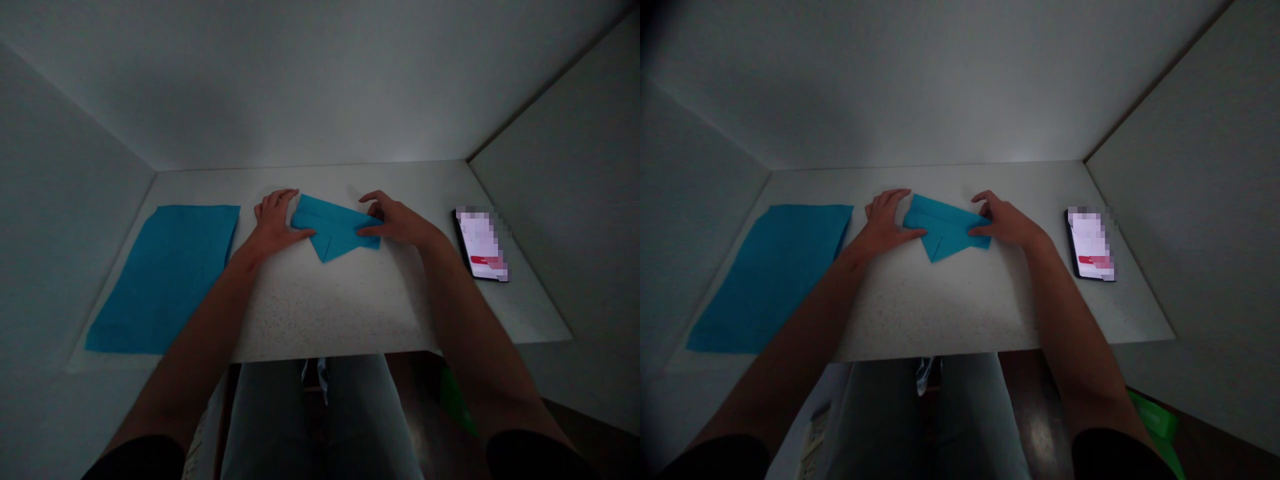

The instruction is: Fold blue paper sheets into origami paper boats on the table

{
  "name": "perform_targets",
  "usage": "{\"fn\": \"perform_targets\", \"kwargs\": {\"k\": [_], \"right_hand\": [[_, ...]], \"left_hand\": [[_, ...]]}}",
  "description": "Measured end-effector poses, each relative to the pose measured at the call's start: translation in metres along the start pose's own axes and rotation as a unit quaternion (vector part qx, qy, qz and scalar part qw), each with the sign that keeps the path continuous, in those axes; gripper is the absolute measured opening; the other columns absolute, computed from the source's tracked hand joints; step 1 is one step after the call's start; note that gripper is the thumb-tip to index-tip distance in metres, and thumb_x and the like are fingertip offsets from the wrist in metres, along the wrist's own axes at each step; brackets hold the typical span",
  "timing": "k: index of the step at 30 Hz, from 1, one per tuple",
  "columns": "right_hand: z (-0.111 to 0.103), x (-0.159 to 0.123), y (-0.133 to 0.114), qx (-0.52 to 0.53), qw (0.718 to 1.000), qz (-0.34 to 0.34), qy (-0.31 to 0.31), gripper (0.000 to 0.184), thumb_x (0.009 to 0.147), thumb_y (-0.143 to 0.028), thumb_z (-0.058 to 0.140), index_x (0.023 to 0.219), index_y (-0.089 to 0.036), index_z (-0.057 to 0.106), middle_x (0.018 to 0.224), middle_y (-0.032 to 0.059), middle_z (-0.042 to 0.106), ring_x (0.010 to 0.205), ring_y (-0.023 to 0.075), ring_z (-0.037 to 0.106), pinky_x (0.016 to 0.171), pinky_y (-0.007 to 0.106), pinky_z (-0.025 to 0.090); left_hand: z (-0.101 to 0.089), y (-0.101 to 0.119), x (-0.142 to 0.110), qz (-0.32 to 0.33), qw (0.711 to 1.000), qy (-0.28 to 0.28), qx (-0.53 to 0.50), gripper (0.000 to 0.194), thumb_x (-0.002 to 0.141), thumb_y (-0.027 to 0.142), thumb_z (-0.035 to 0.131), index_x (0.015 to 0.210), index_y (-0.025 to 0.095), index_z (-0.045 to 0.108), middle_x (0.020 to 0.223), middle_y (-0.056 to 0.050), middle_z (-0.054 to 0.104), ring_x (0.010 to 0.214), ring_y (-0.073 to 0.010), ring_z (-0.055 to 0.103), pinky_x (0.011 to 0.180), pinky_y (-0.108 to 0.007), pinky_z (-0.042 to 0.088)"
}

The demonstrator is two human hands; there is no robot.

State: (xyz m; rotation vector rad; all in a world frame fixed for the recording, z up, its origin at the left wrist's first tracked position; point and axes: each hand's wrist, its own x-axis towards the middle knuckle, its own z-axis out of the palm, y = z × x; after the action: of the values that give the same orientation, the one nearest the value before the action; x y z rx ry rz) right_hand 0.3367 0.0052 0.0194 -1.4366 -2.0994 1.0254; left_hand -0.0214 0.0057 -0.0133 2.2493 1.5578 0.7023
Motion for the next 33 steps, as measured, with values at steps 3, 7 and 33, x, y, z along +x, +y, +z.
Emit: {"fn": "perform_targets", "kwargs": {"k": [3, 7, 33], "right_hand": [[-0.001, 0.001, -0.003, 0.03, 0.999, -0.036, 0.025, 0.057, 0.082, -0.059, 0.089, 0.128, -0.027, 0.074, 0.102, 0.0066, 0.077, 0.09, 0.0281, 0.071, 0.083, 0.044, 0.058], [-0.001, 0.001, -0.012, 0.053, 0.979, -0.121, 0.156, 0.038, 0.091, -0.061, 0.086, 0.1, -0.026, 0.077, 0.095, 0.0044, 0.075, 0.09, 0.0259, 0.07, 0.085, 0.043, 0.058], [0.004, -0.019, -0.05, 0.026, 0.994, -0.072, -0.073, 0.054, 0.091, -0.077, 0.083, 0.112, -0.028, 0.08, 0.101, 0.0061, 0.08, 0.09, 0.0247, 0.072, 0.082, 0.039, 0.058]], "left_hand": [[0.003, -0.008, 0.001, -0.013, 0.999, 0.024, -0.037, 0.13, 0.07, 0.069, 0.102, 0.175, 0.025, 0.041, 0.17, -0.022, 0.055, 0.157, -0.0502, 0.047, 0.131, -0.069, 0.032], [0.005, -0.01, 0.005, 0.02, 0.986, 0.091, -0.139, 0.132, 0.075, 0.091, 0.088, 0.177, 0.028, 0.033, 0.164, -0.022, 0.063, 0.155, -0.0466, 0.054, 0.131, -0.07, 0.031], [-0.015, 0.01, 0.006, -0.025, 0.962, 0.133, -0.237, 0.058, 0.105, 0.077, 0.061, 0.088, 0.025, 0.079, 0.081, -0.004, 0.076, 0.075, -0.0206, 0.067, 0.075, -0.035, 0.054]]}}
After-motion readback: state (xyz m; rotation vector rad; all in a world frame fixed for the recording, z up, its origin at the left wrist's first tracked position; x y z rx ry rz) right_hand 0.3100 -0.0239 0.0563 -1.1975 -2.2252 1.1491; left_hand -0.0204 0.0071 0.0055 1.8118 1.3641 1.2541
